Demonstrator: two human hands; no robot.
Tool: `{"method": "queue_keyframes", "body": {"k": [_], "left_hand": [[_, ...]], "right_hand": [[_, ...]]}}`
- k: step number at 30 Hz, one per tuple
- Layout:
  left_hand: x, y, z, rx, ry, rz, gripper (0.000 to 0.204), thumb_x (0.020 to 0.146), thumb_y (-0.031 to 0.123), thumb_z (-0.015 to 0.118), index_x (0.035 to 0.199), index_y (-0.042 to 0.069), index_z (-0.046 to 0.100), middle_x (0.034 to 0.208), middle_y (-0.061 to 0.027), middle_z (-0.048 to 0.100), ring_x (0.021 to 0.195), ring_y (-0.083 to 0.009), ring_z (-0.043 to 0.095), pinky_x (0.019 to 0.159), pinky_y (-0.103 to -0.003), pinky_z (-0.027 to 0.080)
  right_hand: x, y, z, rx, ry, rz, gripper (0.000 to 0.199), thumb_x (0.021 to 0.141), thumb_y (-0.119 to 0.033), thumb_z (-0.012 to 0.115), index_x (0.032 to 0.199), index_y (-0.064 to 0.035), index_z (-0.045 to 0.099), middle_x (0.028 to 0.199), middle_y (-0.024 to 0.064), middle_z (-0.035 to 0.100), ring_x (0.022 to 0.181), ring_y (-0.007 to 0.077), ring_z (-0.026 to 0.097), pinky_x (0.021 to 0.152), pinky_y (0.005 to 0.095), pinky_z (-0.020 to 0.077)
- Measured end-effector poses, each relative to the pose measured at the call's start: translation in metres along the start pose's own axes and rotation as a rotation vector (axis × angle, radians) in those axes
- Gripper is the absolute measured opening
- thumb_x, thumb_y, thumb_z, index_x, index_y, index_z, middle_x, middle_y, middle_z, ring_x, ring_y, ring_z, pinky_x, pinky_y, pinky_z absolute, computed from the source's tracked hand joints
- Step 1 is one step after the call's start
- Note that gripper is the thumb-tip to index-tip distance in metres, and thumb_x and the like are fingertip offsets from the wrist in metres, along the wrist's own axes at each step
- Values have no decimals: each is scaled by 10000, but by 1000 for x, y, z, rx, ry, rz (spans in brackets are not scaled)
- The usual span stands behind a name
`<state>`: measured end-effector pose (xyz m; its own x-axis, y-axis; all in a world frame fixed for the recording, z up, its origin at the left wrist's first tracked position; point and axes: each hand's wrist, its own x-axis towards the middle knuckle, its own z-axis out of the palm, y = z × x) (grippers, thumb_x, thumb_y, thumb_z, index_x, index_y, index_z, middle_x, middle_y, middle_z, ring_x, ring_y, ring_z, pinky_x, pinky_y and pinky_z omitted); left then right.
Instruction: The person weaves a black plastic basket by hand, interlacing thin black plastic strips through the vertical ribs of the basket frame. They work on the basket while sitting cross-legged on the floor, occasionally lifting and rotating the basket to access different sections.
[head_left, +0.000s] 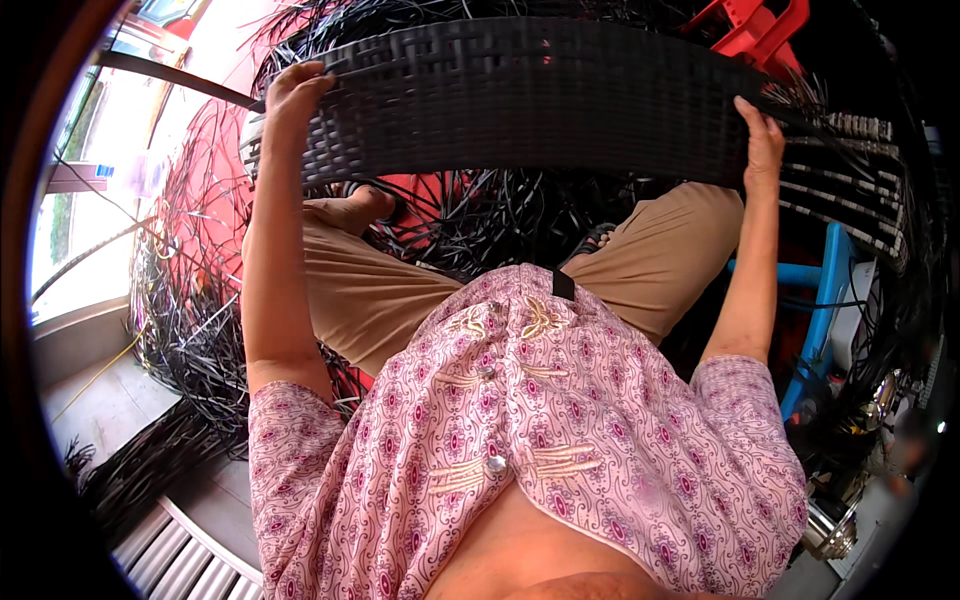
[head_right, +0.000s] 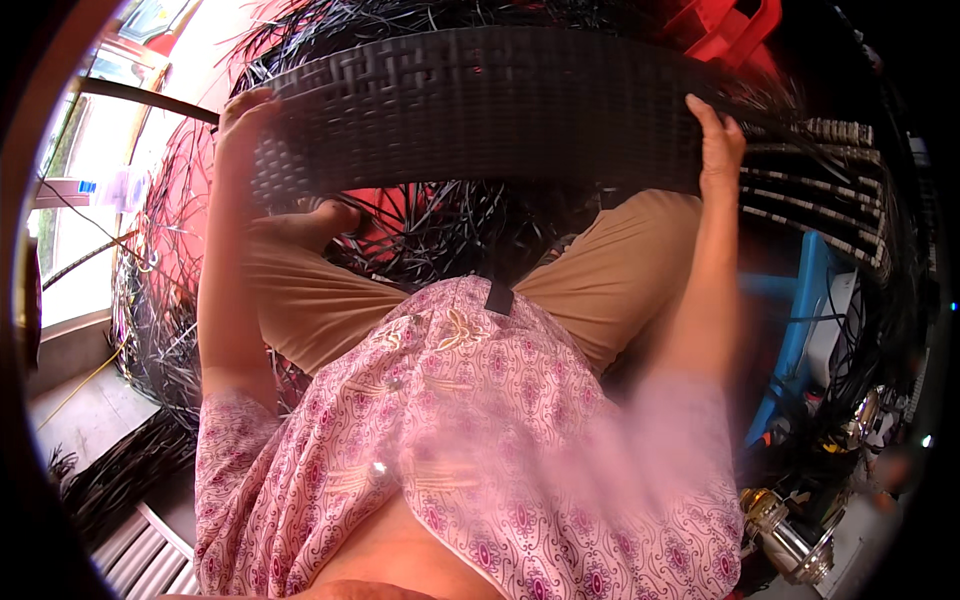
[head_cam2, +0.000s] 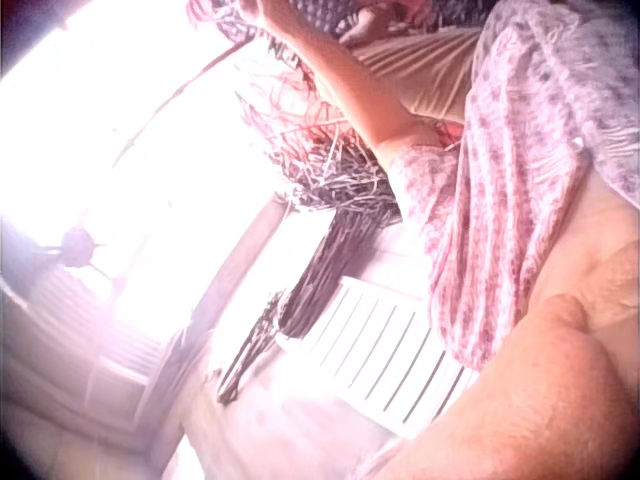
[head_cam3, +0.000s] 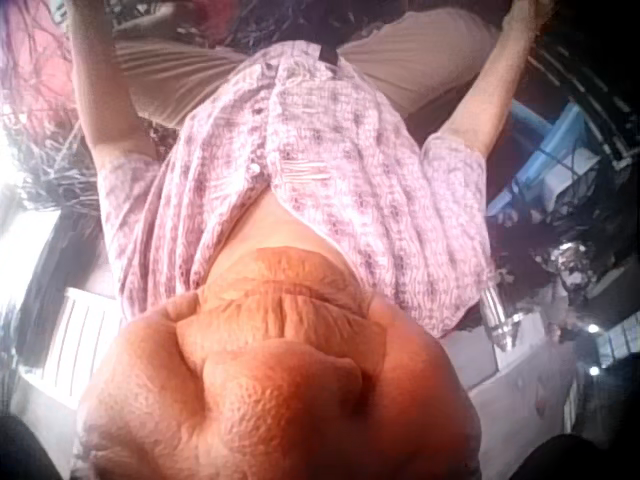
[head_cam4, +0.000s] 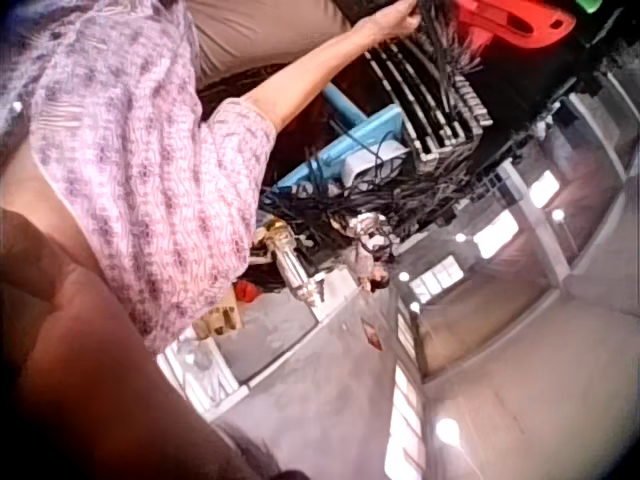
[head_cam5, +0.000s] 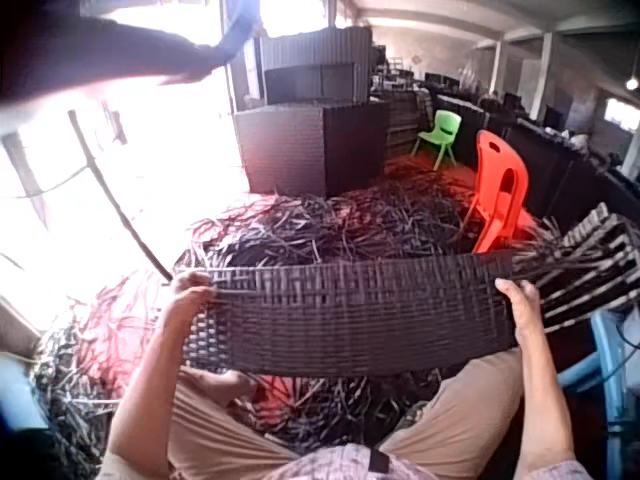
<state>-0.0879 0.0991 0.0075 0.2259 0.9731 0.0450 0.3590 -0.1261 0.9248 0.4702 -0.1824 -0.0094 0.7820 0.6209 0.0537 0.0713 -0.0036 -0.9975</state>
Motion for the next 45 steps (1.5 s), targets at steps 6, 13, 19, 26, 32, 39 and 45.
{"method": "queue_keyframes", "body": {"k": [6,13,19,26,32,39,45], "left_hand": [[-48,35,93,62,82,68,262,804,133,737,1033,19,682,890,-47,695,802,-127,634,746,-257,498],[-44,41,89,228,224,161,231,789,111,708,986,-6,686,854,-102,715,785,-176,678,745,-285,522],[-37,3,40,88,245,60,288,790,130,744,1028,-24,693,901,-85,717,790,-138,649,765,-260,507],[-50,-6,13,-153,305,2,252,801,116,751,1011,-4,681,808,-7,649,711,-75,565,653,-218,458],[-87,107,11,-197,218,320,190,865,56,715,1040,12,655,897,2,650,838,-71,603,793,-200,463],[-118,197,55,7,-6,561,167,781,-3,651,939,5,596,796,16,582,659,-51,508,585,-214,421],[-109,192,60,-110,-46,462,155,822,-5,674,958,4,600,797,14,588,688,-54,543,605,-216,451]], "right_hand": [[44,14,-88,-298,79,85,422,849,-286,750,1152,0,685,1157,61,680,1099,142,594,1021,277,406],[31,41,-107,-459,160,-41,581,830,-499,723,1140,-11,667,1222,102,597,1150,220,530,1022,343,389],[28,45,-110,-576,148,-27,753,829,-593,674,1282,3,593,1328,157,559,1260,261,487,1081,364,342],[6,-20,-85,-1416,117,217,914,842,-712,531,1456,-42,437,1480,221,447,1372,384,418,1104,456,351],[-67,-150,41,-1187,91,-494,447,947,-391,625,1224,-43,668,1157,140,700,1062,235,674,898,309,518],[-161,-162,246,-1,-716,-584,263,966,-221,645,1037,24,704,794,10,662,729,85,608,701,222,494],[-126,-123,244,213,-1076,-376,224,986,-187,614,1013,15,708,823,25,672,699,82,598,660,226,495]]}}
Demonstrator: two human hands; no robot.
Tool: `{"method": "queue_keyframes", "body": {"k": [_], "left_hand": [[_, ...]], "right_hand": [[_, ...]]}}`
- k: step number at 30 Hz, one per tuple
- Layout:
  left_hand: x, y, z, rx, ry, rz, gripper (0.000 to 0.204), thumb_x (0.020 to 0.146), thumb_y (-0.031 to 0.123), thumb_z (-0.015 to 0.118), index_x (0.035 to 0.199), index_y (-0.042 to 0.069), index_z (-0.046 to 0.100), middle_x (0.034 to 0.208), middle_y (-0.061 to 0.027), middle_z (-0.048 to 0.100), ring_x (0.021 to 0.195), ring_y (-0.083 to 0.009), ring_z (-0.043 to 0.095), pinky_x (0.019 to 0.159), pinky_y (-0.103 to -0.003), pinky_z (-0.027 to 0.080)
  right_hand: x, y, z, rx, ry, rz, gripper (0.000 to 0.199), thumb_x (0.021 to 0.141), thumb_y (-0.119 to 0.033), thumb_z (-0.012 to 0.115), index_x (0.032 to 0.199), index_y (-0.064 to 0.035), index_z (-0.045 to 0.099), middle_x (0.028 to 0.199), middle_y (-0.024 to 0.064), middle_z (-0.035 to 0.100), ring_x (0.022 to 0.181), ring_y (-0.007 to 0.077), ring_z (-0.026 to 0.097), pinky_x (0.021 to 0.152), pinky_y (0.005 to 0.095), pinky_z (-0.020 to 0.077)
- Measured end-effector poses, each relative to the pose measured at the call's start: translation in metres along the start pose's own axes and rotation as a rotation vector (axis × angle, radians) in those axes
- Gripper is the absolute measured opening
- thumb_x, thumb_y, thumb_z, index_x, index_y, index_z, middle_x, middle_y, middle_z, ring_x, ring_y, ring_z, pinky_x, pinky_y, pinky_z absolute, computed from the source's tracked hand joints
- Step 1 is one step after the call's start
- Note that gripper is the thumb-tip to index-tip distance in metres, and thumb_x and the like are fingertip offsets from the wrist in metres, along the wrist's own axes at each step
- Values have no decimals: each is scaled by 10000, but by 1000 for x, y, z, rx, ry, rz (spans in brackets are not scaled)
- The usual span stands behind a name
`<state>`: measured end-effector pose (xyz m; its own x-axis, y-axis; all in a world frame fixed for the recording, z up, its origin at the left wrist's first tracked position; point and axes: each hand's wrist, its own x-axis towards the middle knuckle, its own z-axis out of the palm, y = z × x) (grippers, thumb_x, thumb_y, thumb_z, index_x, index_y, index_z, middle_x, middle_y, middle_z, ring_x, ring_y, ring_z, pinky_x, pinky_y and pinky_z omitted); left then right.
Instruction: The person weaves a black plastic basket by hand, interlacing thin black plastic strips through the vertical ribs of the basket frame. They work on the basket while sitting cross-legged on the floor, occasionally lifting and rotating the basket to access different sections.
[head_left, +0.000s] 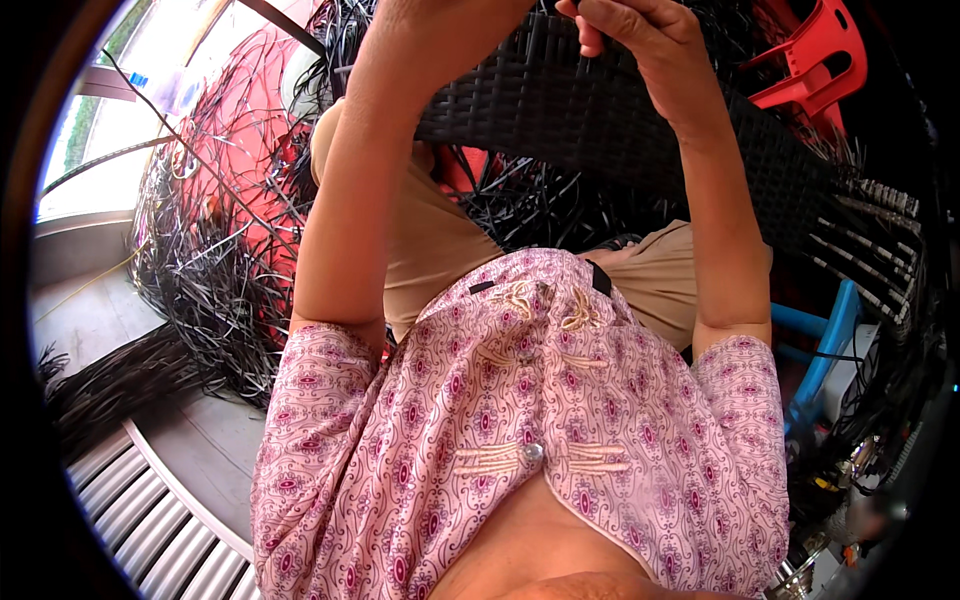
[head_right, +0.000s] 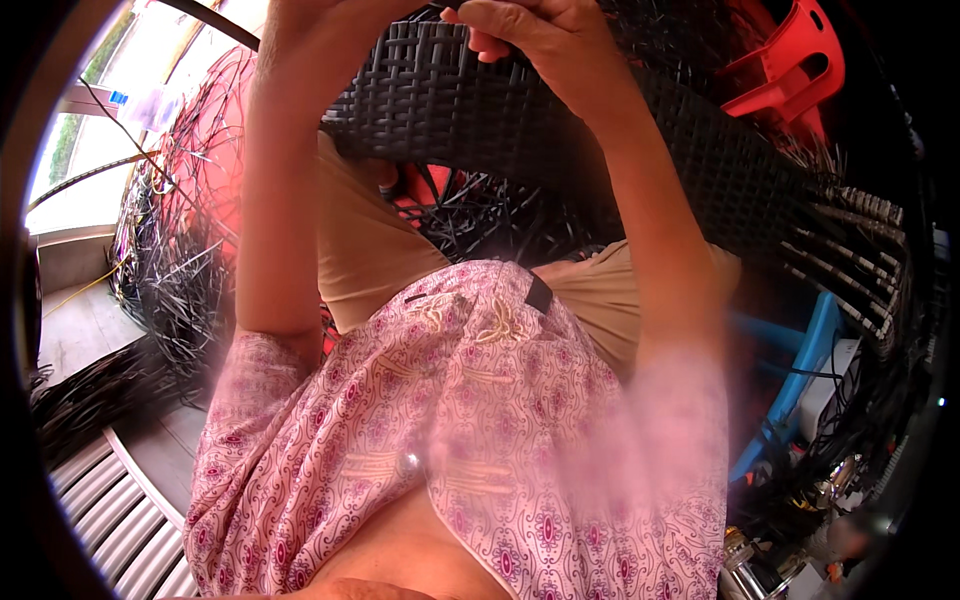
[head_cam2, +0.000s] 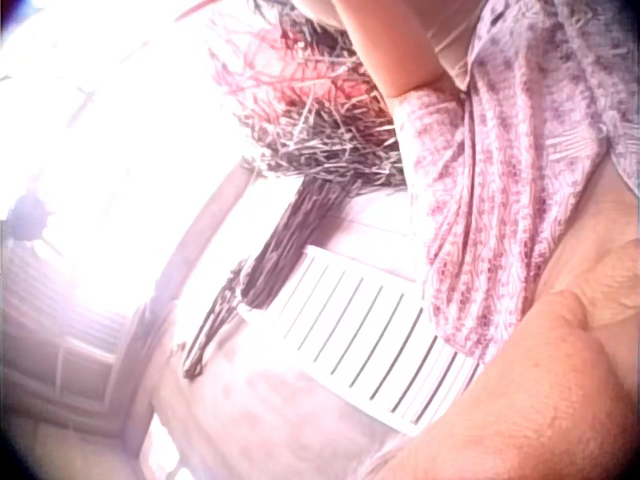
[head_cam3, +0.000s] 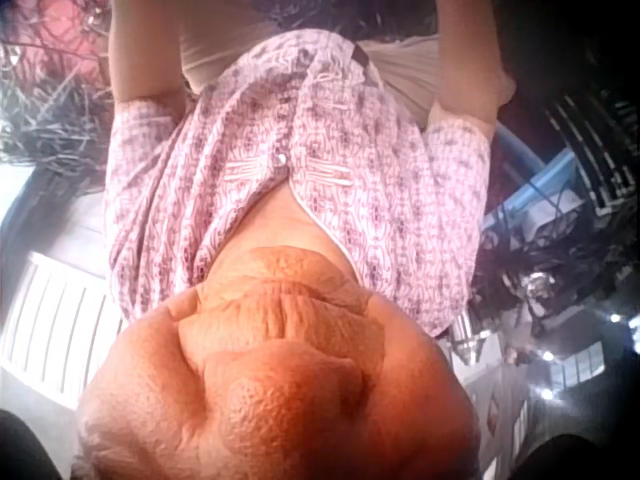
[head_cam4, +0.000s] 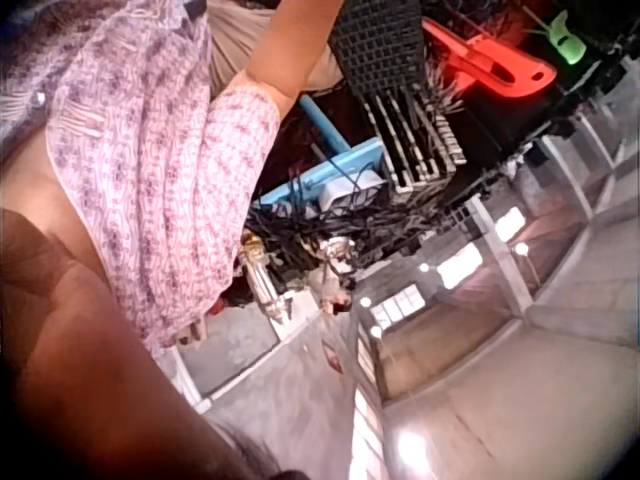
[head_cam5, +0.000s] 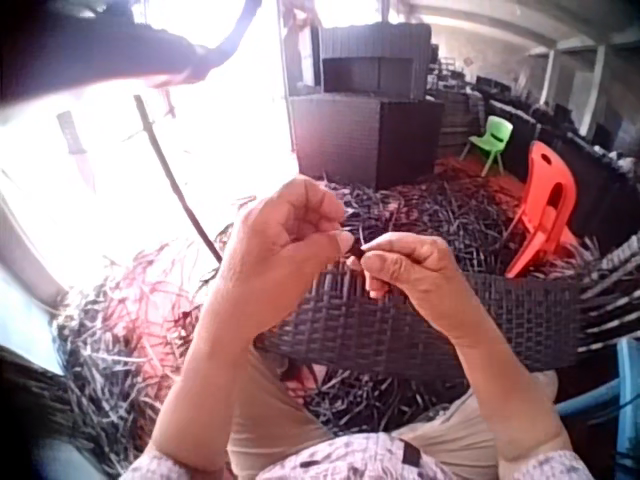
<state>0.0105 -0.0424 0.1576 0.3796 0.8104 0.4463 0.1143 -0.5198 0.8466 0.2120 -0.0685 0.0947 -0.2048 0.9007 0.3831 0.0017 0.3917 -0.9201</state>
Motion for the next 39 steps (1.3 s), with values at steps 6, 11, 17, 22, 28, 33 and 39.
{"method": "queue_keyframes", "body": {"k": [6,11,17,22,28,33,39], "left_hand": [[-11,-73,39,-422,-16,0,325,888,63,687,1178,-15,564,1056,-55,614,959,-135,585,843,-263,466],[-75,-111,115,201,-245,265,615,859,129,686,1406,4,433,1413,-232,424,1373,-365,377,1148,-431,297],[-52,-144,77,112,269,-51,233,909,45,638,1139,26,674,1035,-102,719,899,-154,675,807,-285,522],[-34,-153,49,352,240,-189,221,864,171,695,1043,43,714,902,-110,741,847,-183,716,793,-306,539],[-28,-147,61,454,116,-147,214,862,199,673,1045,102,724,920,-91,743,849,-235,716,789,-345,541],[-24,-152,74,685,50,-82,233,862,261,656,1037,123,724,955,-73,742,902,-301,698,806,-419,525],[-18,-143,89,871,24,-141,334,821,311,716,1072,93,689,896,-110,735,920,-328,692,816,-438,513]], "right_hand": [[-20,-15,-3,27,322,147,191,956,-189,650,937,-8,707,719,-14,599,604,59,533,550,193,434],[-34,18,-40,326,359,88,234,949,-157,659,1063,45,691,805,43,624,646,87,519,572,204,388],[-39,15,-31,167,385,220,198,930,-171,675,1003,5,727,729,-29,615,583,23,459,517,180,331],[-34,19,-22,81,348,230,208,954,-181,654,1020,4,722,719,-33,592,557,19,417,494,166,311],[-31,4,-23,11,389,279,195,948,-199,649,901,-17,700,671,-24,586,528,35,483,471,176,367],[-36,4,-33,25,419,252,184,948,-192,644,907,-24,705,661,-29,583,502,26,459,454,170,343],[-40,3,-35,36,428,252,185,948,-189,643,913,-18,704,660,-32,579,504,26,459,461,167,349]]}}
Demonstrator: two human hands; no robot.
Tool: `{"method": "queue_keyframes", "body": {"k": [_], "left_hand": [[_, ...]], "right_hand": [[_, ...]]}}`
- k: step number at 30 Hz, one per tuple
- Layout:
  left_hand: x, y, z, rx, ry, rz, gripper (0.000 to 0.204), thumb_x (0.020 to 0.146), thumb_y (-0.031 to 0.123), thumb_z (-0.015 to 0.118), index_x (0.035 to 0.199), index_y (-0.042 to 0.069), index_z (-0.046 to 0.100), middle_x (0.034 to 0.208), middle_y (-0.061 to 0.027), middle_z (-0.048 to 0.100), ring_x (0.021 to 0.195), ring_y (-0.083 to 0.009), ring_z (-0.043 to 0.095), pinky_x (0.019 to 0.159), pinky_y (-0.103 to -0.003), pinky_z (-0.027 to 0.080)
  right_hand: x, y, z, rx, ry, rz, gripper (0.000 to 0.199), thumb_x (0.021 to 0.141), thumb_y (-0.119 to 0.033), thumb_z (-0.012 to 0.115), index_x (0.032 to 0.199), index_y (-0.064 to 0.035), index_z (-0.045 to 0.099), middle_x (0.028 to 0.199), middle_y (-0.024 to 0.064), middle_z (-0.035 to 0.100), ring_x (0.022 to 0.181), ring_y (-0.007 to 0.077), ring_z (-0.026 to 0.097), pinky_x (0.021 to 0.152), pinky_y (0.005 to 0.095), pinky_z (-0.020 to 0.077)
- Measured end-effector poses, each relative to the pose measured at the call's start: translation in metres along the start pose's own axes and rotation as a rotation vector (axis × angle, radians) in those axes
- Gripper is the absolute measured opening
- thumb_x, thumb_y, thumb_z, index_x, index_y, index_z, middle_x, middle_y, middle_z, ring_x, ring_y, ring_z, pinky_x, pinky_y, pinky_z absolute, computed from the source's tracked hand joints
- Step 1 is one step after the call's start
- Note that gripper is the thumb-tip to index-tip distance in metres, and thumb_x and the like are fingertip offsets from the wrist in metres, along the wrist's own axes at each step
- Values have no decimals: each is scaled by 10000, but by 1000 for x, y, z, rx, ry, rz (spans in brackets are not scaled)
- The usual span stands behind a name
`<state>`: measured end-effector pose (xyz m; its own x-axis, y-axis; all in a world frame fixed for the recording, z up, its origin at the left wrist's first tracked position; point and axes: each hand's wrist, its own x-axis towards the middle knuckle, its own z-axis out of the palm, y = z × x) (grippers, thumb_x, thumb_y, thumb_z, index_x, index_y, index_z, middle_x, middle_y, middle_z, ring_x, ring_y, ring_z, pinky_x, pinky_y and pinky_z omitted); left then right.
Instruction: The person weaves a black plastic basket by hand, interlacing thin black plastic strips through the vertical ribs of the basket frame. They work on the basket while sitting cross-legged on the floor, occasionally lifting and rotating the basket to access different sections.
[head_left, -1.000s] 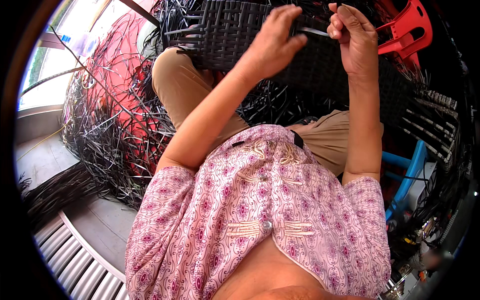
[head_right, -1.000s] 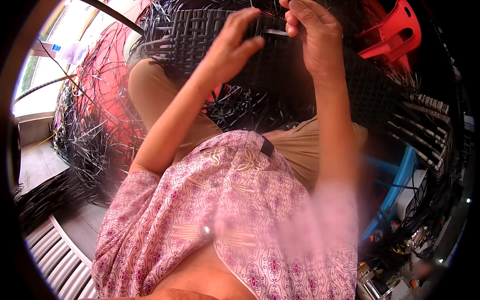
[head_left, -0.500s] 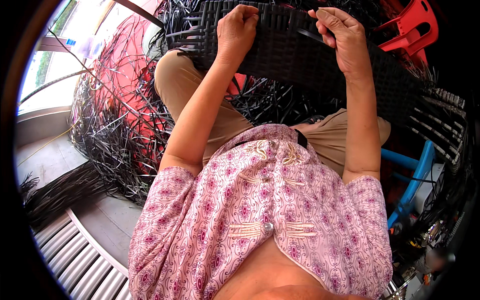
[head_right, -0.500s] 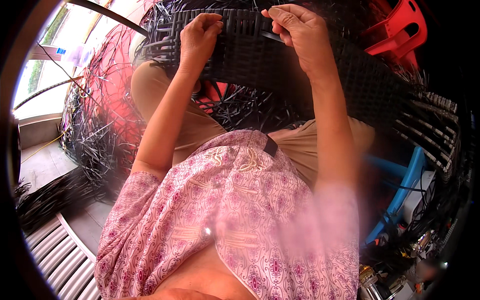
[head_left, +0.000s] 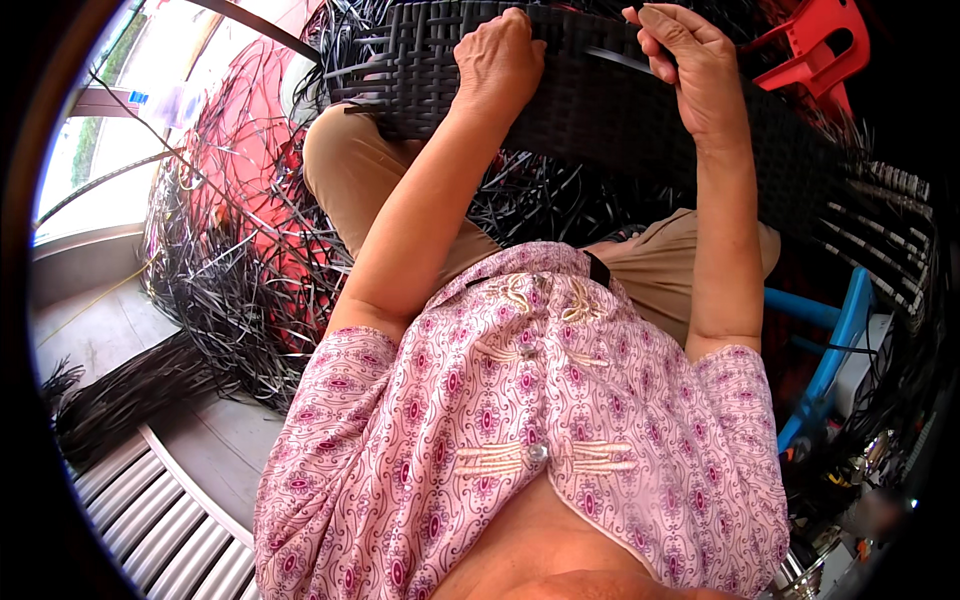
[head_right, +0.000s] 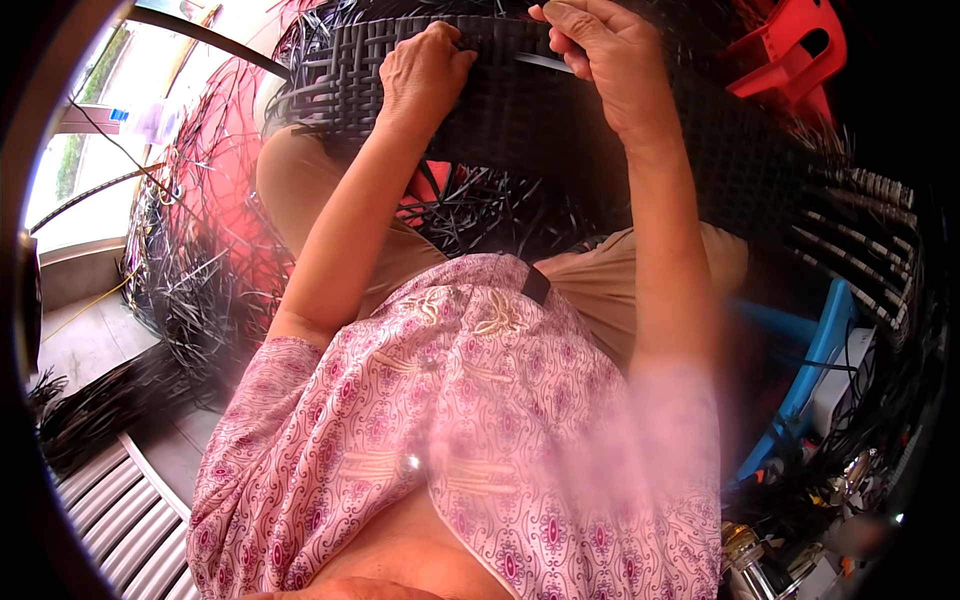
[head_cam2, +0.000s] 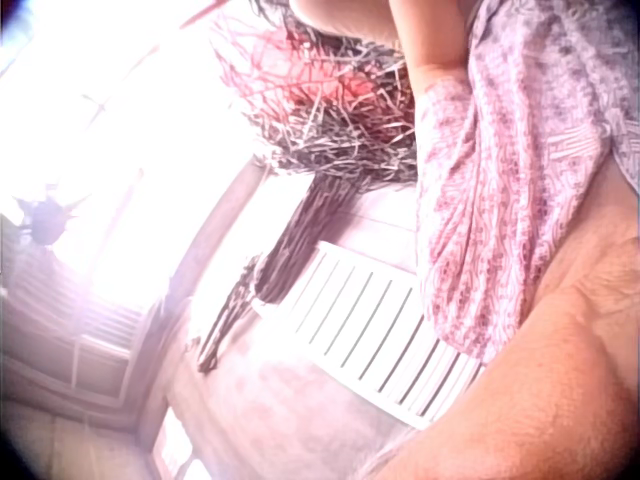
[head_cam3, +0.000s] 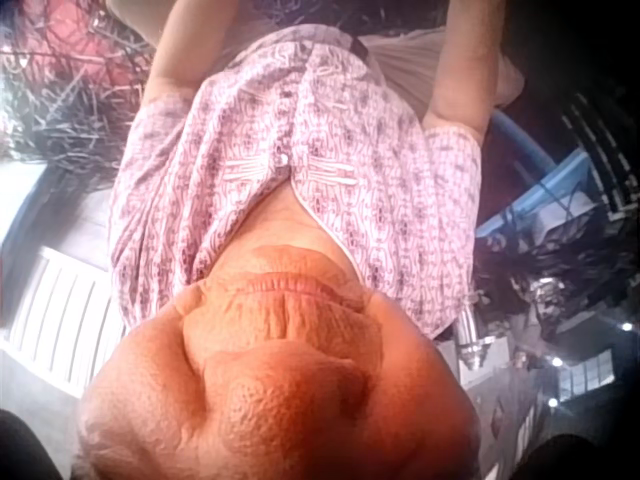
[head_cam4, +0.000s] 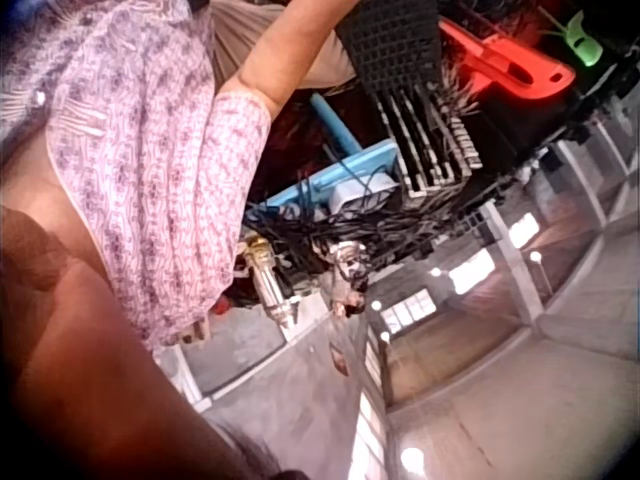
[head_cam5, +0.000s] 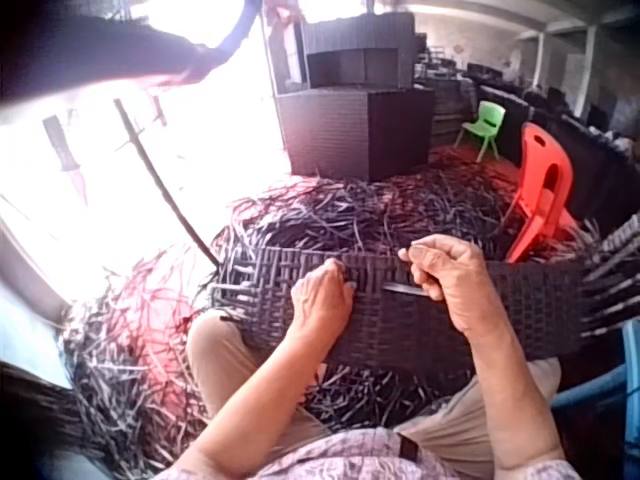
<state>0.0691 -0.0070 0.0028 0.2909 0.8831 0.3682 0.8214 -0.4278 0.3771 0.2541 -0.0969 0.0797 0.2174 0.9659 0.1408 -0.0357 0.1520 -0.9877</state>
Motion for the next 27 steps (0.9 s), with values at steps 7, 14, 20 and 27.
{"method": "queue_keyframes", "body": {"k": [7,14,20,27], "left_hand": [[8,-3,4,-8,6,-94,406,760,312,751,1086,83,677,942,-119,733,961,-327,685,854,-429,512],[6,-5,5,-222,65,-193,383,718,258,711,1046,60,694,927,-114,738,938,-297,695,876,-384,523],[2,-10,10,-386,92,-239,340,714,228,735,999,46,705,888,-105,741,881,-258,706,838,-356,532],[0,-4,8,-361,94,-225,307,744,220,712,999,49,695,886,-101,738,880,-281,704,835,-380,531]], "right_hand": [[-4,0,7,-73,-38,21,180,949,-177,637,905,-18,708,652,-32,574,514,26,462,468,171,357],[19,38,20,-296,-86,20,159,920,-174,657,923,-34,733,692,-10,637,579,44,537,534,204,430],[39,68,27,-636,-88,0,215,848,-241,688,883,-39,754,705,34,701,644,98,655,644,269,526],[51,93,27,-826,-36,-62,248,823,-325,676,848,-92,755,741,84,724,773,275,709,764,389,552]]}}
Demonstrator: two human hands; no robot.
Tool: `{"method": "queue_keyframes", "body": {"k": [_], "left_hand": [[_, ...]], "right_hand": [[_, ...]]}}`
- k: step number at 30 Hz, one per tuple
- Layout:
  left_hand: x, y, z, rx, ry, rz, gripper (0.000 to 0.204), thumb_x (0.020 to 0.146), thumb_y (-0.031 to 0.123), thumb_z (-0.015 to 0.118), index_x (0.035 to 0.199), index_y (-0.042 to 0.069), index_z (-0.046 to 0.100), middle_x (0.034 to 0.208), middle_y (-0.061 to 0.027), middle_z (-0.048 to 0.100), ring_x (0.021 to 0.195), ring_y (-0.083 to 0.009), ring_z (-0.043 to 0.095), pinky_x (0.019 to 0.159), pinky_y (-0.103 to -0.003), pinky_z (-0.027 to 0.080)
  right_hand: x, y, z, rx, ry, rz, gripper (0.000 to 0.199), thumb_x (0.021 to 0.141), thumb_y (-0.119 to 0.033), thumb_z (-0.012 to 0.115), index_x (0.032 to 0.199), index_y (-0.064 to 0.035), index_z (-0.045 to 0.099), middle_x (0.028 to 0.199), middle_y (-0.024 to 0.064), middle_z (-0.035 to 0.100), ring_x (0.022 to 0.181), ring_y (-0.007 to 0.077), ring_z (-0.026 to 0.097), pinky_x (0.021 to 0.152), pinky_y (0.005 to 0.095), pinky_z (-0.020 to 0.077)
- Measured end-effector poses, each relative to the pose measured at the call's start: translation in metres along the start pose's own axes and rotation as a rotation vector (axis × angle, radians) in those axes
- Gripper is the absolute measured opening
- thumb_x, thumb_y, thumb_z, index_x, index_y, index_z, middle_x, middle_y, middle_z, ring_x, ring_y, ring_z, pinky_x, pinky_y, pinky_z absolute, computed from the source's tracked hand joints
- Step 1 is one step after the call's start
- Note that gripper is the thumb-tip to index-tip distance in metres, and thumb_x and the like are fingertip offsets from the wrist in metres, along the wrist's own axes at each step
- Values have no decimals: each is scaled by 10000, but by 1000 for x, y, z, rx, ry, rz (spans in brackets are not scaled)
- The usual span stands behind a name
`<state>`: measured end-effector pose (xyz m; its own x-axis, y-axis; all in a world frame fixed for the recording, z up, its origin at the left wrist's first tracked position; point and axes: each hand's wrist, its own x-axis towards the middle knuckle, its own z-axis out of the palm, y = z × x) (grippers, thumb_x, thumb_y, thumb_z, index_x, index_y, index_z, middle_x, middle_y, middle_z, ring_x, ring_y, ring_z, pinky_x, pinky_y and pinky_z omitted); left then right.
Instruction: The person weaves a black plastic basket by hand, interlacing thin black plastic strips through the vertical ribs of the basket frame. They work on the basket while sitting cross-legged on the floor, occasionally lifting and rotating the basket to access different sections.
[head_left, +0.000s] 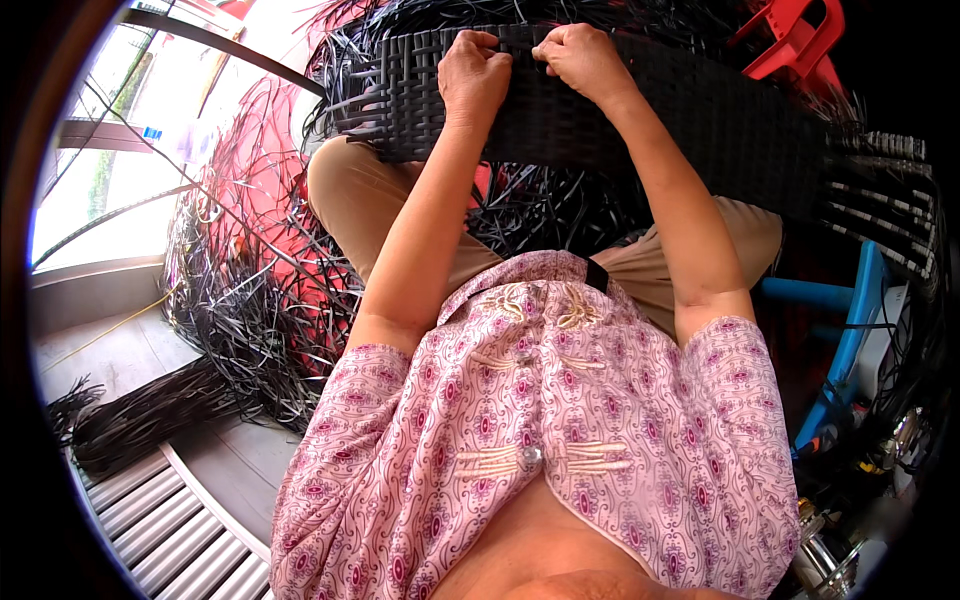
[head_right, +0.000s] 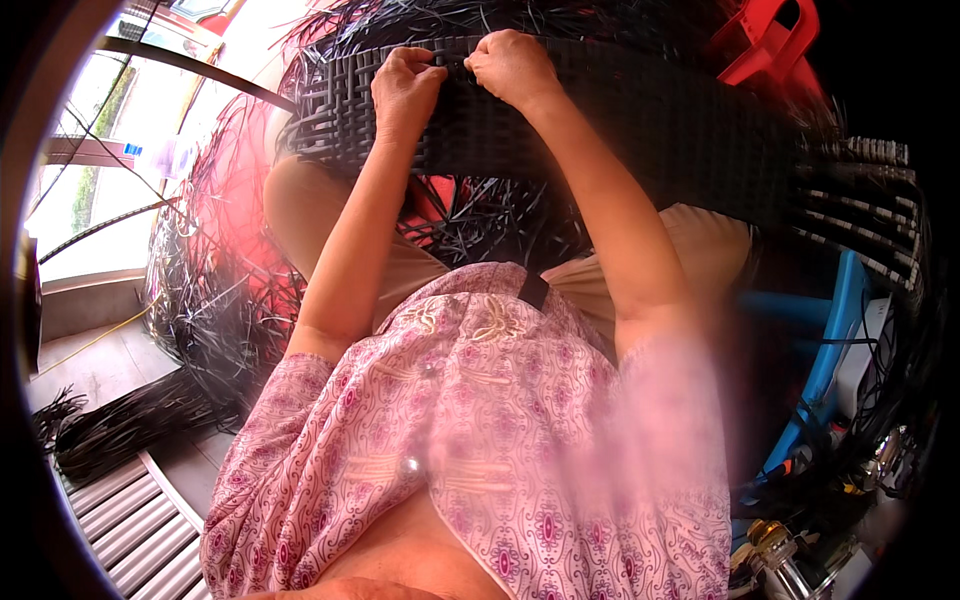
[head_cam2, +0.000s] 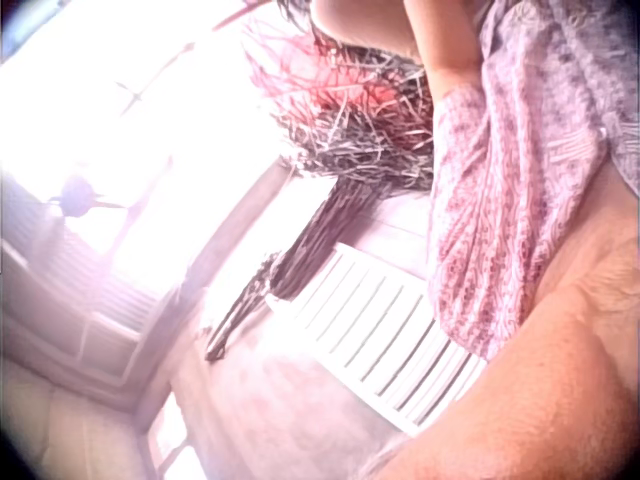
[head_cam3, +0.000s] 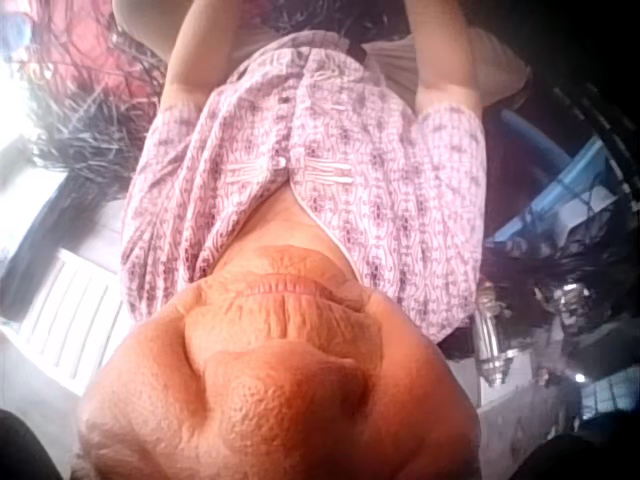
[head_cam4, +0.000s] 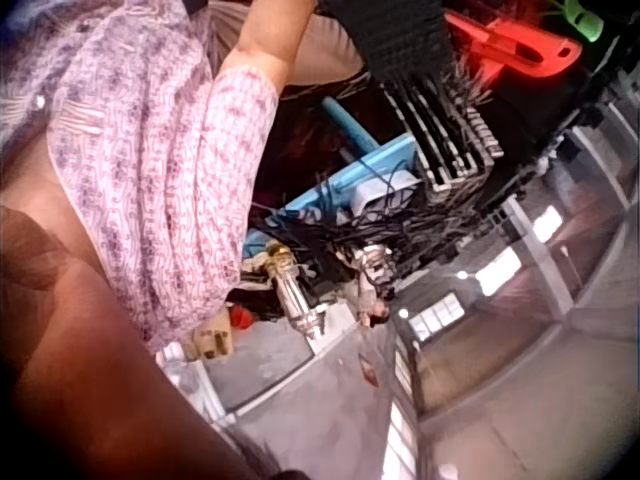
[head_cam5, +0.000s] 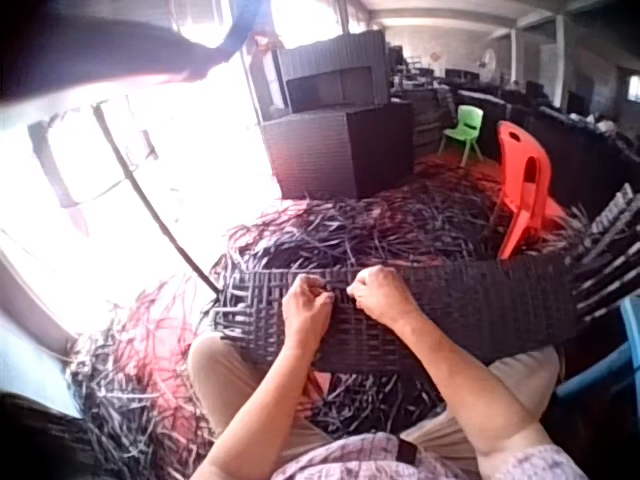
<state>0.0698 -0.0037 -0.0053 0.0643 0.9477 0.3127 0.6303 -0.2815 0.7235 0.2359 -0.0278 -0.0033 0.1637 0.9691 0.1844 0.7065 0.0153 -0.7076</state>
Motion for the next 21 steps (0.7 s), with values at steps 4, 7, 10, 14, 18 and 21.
{"method": "queue_keyframes", "body": {"k": [4,7,10,14,18,21], "left_hand": [[-6,10,4,203,-1,60,284,798,183,641,1048,49,631,886,-140,722,894,-348,688,835,-444,523],[-7,13,5,190,-3,93,263,824,150,612,1061,37,600,900,-190,706,887,-382,679,826,-465,519],[-9,12,6,138,5,101,257,839,135,589,1074,30,589,898,-207,696,886,-393,674,821,-470,516],[-12,5,10,129,29,84,252,851,117,566,1084,21,576,902,-220,687,889,-400,667,820,-474,510],[-13,9,10,108,47,25,279,834,101,568,1091,2,614,909,-177,703,902,-342,680,857,-429,509],[-12,8,8,53,49,20,278,829,103,574,1081,1,630,900,-166,706,886,-322,686,850,-405,516]], "right_hand": [[-2,-3,-2,73,-38,23,240,818,-314,672,811,-84,740,728,93,717,757,284,704,754,395,553],[-1,0,-2,48,-31,5,233,842,-240,663,852,-21,746,701,97,709,666,181,696,697,318,547],[0,-3,-1,-27,-11,1,230,824,-262,667,838,-47,747,707,92,711,670,210,698,700,339,549],[6,-15,-3,-155,-111,24,274,784,-295,612,932,-114,757,1032,186,709,1004,370,675,900,449,537],[3,-31,-9,-222,-163,24,313,786,-279,599,985,-86,745,1084,197,697,1041,368,665,931,447,525],[5,-27,-8,-204,-147,27,314,785,-272,595,974,-72,746,1077,202,698,1044,370,662,935,450,522]]}}
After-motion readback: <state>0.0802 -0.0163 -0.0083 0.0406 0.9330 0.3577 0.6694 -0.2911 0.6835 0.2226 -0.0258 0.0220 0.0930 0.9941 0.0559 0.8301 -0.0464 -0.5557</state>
